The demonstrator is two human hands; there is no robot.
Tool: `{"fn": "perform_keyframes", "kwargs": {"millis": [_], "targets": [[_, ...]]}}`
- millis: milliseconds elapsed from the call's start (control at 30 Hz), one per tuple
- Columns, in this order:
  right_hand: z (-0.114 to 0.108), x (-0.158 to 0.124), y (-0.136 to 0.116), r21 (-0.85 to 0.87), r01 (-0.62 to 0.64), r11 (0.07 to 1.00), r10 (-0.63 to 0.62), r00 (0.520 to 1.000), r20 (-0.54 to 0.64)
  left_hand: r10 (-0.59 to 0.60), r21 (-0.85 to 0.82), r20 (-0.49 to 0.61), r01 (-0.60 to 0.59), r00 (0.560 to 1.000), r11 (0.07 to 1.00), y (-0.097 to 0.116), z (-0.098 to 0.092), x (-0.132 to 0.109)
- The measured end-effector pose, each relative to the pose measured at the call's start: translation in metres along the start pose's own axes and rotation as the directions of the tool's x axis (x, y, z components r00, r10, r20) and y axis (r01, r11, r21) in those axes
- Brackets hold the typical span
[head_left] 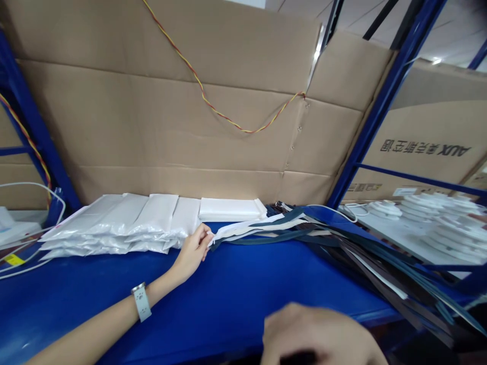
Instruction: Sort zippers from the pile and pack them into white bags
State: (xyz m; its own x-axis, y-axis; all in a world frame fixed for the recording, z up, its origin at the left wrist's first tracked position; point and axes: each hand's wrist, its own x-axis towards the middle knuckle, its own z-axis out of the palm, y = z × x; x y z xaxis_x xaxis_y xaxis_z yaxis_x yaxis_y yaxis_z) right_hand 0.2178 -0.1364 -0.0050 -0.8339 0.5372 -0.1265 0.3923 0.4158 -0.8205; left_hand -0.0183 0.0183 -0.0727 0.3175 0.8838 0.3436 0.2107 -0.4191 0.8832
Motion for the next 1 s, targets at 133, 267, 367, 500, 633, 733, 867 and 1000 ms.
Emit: {"fn": "perform_keyframes", "kwargs": {"millis": [133, 267, 367, 500, 633, 733, 867, 1000], "targets": [[-0.072, 0.040, -0.011, -0.168, 0.065, 0.984, -0.118, 0.936, -0.332, 0.004, -0.011, 0.012, -0.003, 1.000, 1.000, -0.001, 0.000, 0.001], [-0.106, 0.105, 0.041, -0.256, 0.008, 0.967, -0.165, 0.785, -0.597, 0.001, 0.010, 0.003, -0.001, 1.000, 1.000, -0.001, 0.000, 0.000], [-0.107, 0.130, 0.080, -0.107, 0.056, 0.993, -0.118, 0.641, -0.759, -0.005, 0.024, -0.003, 0.005, 1.000, 1.000, -0.001, 0.000, 0.001], [-0.101, 0.129, 0.099, -0.032, 0.072, 0.997, -0.067, 0.559, -0.827, -0.003, 0.040, -0.003, 0.004, 1.000, 0.999, -0.002, 0.001, 0.002], [-0.100, 0.123, 0.099, -0.042, 0.046, 0.998, -0.061, 0.568, -0.821, -0.019, 0.040, 0.000, 0.019, 1.000, 0.999, 0.000, 0.001, 0.002], [-0.098, 0.124, 0.098, -0.087, 0.017, 0.996, -0.081, 0.570, -0.817, -0.031, 0.047, -0.001, 0.031, 1.000, 0.998, 0.003, 0.002, 0.002], [-0.095, 0.125, 0.097, -0.141, -0.020, 0.990, -0.105, 0.561, -0.821, -0.045, 0.050, -0.001, 0.045, 0.999, 0.998, 0.007, 0.003, 0.002], [-0.092, 0.123, 0.096, -0.158, -0.033, 0.987, -0.113, 0.562, -0.820, -0.039, 0.051, 0.009, 0.039, 0.999, 0.998, 0.008, 0.003, 0.002]]}}
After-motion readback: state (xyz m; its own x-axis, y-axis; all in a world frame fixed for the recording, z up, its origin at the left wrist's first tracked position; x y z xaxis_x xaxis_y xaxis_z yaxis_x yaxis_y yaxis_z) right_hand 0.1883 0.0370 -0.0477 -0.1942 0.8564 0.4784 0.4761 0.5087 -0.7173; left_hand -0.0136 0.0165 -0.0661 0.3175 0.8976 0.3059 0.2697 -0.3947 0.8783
